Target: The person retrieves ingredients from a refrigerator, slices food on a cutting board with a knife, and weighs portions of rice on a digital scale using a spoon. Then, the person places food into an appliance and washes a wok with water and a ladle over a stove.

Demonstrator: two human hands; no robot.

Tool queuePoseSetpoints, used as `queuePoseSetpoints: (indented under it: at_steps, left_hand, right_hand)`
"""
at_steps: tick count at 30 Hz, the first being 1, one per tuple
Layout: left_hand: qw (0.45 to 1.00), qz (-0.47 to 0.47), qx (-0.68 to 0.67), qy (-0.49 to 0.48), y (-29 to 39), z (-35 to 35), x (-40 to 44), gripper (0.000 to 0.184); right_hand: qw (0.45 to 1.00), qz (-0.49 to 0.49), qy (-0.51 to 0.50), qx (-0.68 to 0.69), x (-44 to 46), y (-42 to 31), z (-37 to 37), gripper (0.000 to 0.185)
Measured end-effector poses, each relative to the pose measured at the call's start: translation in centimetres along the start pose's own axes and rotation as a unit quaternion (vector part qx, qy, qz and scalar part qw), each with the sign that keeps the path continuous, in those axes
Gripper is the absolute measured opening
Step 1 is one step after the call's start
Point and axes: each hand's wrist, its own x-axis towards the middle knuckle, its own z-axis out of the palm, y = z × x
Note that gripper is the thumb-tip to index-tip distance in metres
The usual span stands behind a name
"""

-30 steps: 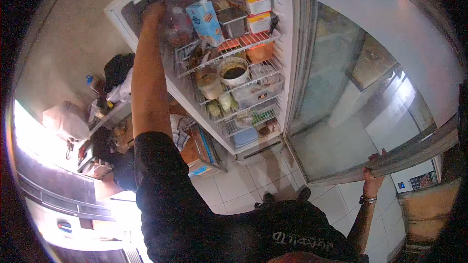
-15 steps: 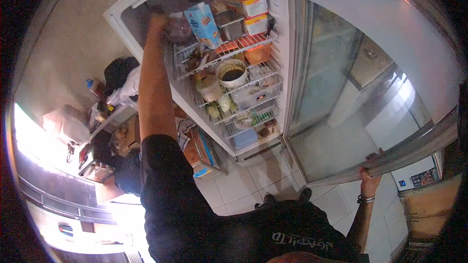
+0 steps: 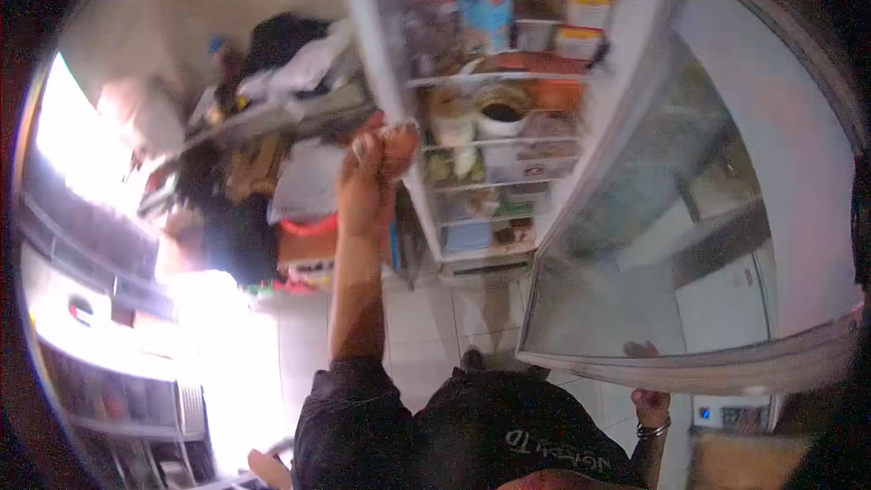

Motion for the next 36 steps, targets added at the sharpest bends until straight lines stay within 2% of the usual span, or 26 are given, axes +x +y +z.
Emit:
queuePoseSetpoints:
  at_steps: [1, 2, 3, 4, 5, 6, 9, 11, 13, 15, 16, 18, 20, 21, 23, 25, 27, 29, 30, 31, 32, 33, 35, 36]
  left_hand:
    - [0.999, 0.015, -0.045, 0.015, -0.4, -2.0, -1.8, 0.046]
    - [0.995, 0.032, -0.088, 0.030, -0.8, -3.9, -3.6, 0.047]
    - [0.993, 0.049, -0.100, 0.047, -0.1, -3.9, -5.9, 0.048]
    - [0.990, 0.057, -0.114, 0.067, 0.2, -5.3, -8.0, 0.049]
    - [0.986, 0.069, -0.126, 0.087, 0.5, -6.6, -10.1, 0.052]
    - [0.983, 0.064, -0.087, 0.146, 1.1, -7.0, -12.2, 0.054]
    - [0.951, 0.062, -0.011, 0.304, 1.3, -9.7, -19.0, 0.059]
    - [0.923, 0.056, 0.013, 0.381, 1.0, -11.2, -24.7, 0.053]
    - [0.901, 0.032, 0.020, 0.431, -0.3, -12.4, -30.9, 0.048]
    - [0.867, 0.019, 0.037, 0.497, -1.3, -11.6, -37.4, 0.038]
    - [0.848, 0.018, 0.040, 0.528, -1.6, -10.7, -39.9, 0.035]
    - [0.804, 0.063, 0.011, 0.591, -3.1, -8.6, -45.2, 0.035]
    - [0.745, 0.104, -0.039, 0.657, -5.6, -7.5, -50.6, 0.035]
    - [0.730, 0.120, -0.040, 0.671, -6.9, -6.8, -53.8, 0.035]
    - [0.637, 0.197, -0.090, 0.740, -9.7, -4.9, -59.2, 0.033]
    - [0.570, 0.191, -0.025, 0.799, -10.3, -1.5, -63.9, 0.029]
    - [0.525, 0.284, -0.111, 0.795, -14.5, -1.2, -71.2, 0.027]
    - [0.411, 0.329, -0.028, 0.850, -16.4, 1.1, -76.2, 0.023]
    - [0.400, 0.353, -0.033, 0.845, -17.8, 1.2, -80.1, 0.020]
    - [0.391, 0.376, -0.037, 0.839, -18.4, 1.6, -83.5, 0.017]
    - [0.383, 0.331, -0.044, 0.861, -17.1, 4.0, -85.3, 0.016]
    - [0.364, 0.328, -0.020, 0.872, -16.5, 5.0, -87.6, 0.017]
    - [0.321, 0.297, 0.035, 0.898, -15.3, 7.0, -92.2, 0.022]
    - [0.314, 0.270, 0.065, 0.908, -14.5, 7.0, -93.6, 0.025]
  right_hand:
    - [0.998, -0.007, -0.049, -0.032, -0.3, 2.1, -0.7, 0.074]
    - [0.987, 0.105, 0.000, 0.121, -1.0, 8.0, -3.5, 0.070]
    - [0.940, 0.162, -0.065, 0.294, 1.0, 7.4, -3.2, 0.062]
    - [0.858, 0.240, -0.110, 0.441, 3.0, 7.1, -3.1, 0.053]
    - [0.961, 0.199, -0.112, 0.159, 5.0, 4.0, 0.9, 0.047]
    - [0.972, 0.187, -0.113, 0.084, 7.2, 2.1, 4.4, 0.042]
    - [0.966, 0.104, -0.218, 0.093, 13.5, -0.4, 12.9, 0.030]
    - [0.929, -0.178, -0.322, -0.044, 17.7, 0.6, 16.5, 0.038]
    - [0.882, -0.231, -0.370, -0.178, 22.8, 0.2, 20.0, 0.048]
    - [0.906, -0.175, -0.359, -0.137, 24.3, -2.4, 24.2, 0.054]
    - [0.947, -0.016, -0.307, -0.091, 23.4, -4.8, 27.5, 0.056]
    - [0.940, -0.094, -0.320, -0.064, 27.0, -3.0, 29.8, 0.064]
    - [0.923, -0.106, -0.365, -0.056, 27.8, -3.6, 31.9, 0.064]
    - [0.917, -0.108, -0.380, -0.063, 29.1, -3.1, 32.5, 0.064]
    - [0.904, -0.094, -0.409, -0.086, 32.4, -1.3, 34.0, 0.065]
    - [0.885, -0.052, -0.442, -0.134, 35.3, 2.3, 35.8, 0.067]
    - [0.837, -0.035, -0.511, -0.193, 35.5, 7.6, 37.3, 0.069]
    - [0.737, -0.139, -0.625, -0.219, 30.9, 12.0, 35.6, 0.066]
    - [0.683, -0.190, -0.671, -0.216, 28.2, 13.9, 34.7, 0.064]
    - [0.646, -0.175, -0.697, -0.257, 26.0, 15.6, 33.6, 0.062]
    - [0.606, -0.162, -0.720, -0.297, 23.8, 17.3, 32.6, 0.061]
    - [0.571, -0.056, -0.750, -0.328, 20.5, 17.5, 30.8, 0.060]
    - [0.498, 0.003, -0.803, -0.327, 17.4, 19.7, 27.6, 0.070]
    - [0.466, -0.045, -0.797, -0.382, 15.1, 17.7, 26.1, 0.071]
